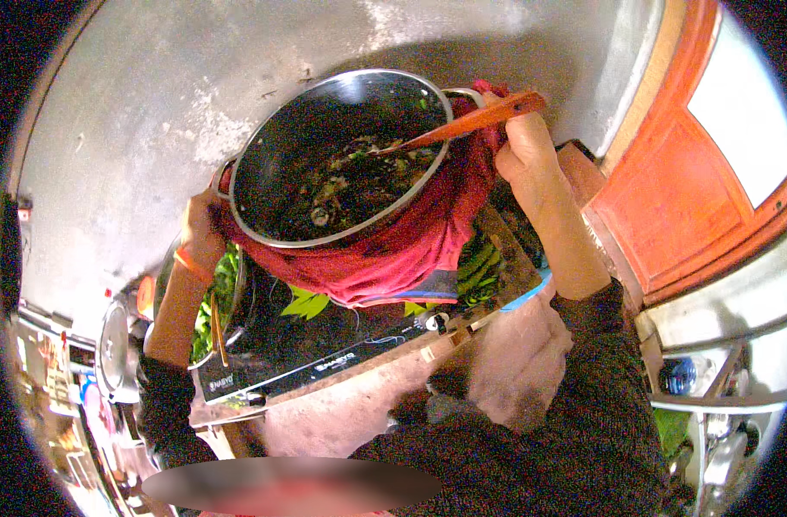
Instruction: The person wipes a table with a cloth, then moves to the stove to stir-fry chopped green vegetables in a pan using chopsticks. They add seasoning from a small bowl and continue stirring the vegetables.
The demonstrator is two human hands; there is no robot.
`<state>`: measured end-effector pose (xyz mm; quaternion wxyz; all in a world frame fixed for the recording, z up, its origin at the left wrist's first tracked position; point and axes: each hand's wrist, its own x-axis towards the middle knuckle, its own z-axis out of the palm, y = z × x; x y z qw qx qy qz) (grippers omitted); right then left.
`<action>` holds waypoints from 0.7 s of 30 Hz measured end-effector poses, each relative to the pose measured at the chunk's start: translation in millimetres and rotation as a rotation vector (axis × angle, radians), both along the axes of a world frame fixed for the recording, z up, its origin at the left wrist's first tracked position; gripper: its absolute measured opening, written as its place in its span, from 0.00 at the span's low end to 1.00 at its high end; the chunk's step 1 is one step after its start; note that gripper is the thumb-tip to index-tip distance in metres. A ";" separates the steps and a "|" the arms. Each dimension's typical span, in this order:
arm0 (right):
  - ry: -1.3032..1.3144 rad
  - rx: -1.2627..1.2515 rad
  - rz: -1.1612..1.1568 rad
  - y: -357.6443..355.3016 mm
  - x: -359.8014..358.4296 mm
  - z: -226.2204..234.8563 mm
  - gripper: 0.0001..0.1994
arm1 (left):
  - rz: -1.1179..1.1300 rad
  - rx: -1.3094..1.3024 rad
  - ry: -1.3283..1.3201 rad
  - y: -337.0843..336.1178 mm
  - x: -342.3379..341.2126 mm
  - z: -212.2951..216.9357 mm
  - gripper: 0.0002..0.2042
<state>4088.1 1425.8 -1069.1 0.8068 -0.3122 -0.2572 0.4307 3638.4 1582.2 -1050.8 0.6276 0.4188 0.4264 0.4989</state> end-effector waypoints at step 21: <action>-0.858 -0.081 -0.296 -101.6 -18.1 65.4 0.22 | -0.034 0.250 -0.519 -194.1 -68.6 -0.8 0.07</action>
